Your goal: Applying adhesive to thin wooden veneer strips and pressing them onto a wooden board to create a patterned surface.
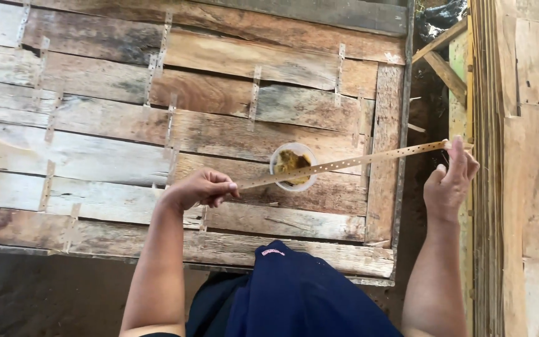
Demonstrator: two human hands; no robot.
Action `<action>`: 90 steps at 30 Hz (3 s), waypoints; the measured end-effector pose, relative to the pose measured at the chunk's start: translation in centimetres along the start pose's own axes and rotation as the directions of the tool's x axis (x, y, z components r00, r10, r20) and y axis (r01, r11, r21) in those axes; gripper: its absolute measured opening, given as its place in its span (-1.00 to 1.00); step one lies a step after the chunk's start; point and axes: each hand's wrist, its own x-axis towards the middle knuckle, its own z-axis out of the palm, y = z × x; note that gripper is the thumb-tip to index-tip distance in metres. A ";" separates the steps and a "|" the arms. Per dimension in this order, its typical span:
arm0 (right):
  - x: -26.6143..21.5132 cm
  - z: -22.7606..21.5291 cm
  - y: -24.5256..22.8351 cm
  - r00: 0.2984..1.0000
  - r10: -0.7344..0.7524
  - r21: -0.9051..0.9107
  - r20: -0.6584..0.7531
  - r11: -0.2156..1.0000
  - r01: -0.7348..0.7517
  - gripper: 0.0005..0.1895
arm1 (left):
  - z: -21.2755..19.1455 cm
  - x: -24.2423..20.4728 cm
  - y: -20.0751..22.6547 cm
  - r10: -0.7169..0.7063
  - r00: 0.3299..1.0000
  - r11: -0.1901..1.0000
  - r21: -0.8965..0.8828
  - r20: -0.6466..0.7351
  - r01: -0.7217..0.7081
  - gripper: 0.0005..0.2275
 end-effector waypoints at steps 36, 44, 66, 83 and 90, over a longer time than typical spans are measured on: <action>-8.3 17.3 -19.7 0.830 -0.242 -0.043 0.502 0.952 0.304 -0.03 | 7.0 15.2 -4.1 0.091 0.891 0.982 0.190 -0.445 -0.006 -0.77; -7.3 17.3 -20.1 0.722 -0.171 -0.099 0.671 0.944 0.315 -0.11 | 6.8 4.2 7.4 0.330 0.751 0.781 -0.282 -0.572 -0.558 -0.79; 4.0 1.0 -25.5 0.708 -0.017 0.662 0.706 0.372 -0.651 -0.34 | 10.4 -7.0 13.1 0.636 0.763 0.703 -0.320 -0.115 -0.635 -0.75; 2.9 -0.5 -26.7 0.754 -0.476 0.853 0.452 -0.016 -0.521 -0.66 | 8.6 -4.6 11.6 0.610 0.739 0.782 -0.364 0.284 -0.506 -0.79; -0.6 -2.0 -19.2 0.699 -0.395 0.789 0.597 0.129 -0.601 -0.72 | 4.9 -5.1 13.3 0.520 0.799 0.842 -0.022 0.301 -0.540 -0.87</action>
